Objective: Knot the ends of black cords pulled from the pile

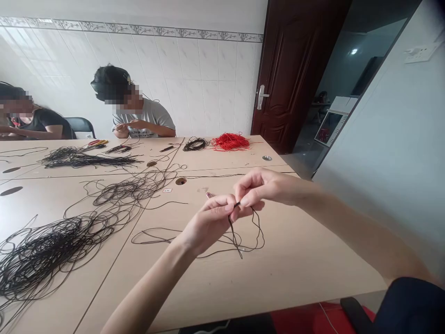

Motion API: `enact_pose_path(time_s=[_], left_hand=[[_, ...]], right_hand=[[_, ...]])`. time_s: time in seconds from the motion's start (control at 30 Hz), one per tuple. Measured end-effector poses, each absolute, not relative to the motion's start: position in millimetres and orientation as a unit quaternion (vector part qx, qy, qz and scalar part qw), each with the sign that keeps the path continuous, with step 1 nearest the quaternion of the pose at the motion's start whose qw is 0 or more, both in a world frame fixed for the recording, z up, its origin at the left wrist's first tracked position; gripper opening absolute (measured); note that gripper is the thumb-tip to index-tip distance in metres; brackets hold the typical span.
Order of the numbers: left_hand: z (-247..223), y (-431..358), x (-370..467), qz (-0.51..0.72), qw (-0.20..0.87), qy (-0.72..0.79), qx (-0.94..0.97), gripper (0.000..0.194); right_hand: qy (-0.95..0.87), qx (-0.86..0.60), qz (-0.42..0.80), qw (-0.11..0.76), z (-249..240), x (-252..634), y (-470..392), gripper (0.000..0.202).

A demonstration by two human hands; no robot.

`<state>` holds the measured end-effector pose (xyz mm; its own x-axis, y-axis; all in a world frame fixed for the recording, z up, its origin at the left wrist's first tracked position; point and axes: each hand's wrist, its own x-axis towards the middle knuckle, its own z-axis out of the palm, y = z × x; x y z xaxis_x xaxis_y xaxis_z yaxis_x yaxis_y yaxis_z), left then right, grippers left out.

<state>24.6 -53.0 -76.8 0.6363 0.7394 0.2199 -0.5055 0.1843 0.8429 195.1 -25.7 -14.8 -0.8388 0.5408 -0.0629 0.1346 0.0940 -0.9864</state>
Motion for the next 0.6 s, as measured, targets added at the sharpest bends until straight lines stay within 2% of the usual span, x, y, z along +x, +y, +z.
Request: enact_pose_path(time_s=[0.2,0.43,0.6], left_hand=[[-75,-62,34,0.431,0.758,0.100,0.479,0.022],[-71,-70,30,0.479,0.692,0.125,0.526,0.018],[-71,-64,25,0.454,0.672,0.147,0.566,0.020]], right_hand=[[-0.665,-0.191,0.710,0.129,-12,196,-27,0.007],[-0.653,-0.226,0.700,0.181,-14,196,-42,0.008],[-0.670,-0.248,0.681,0.162,-9,194,-37,0.008]])
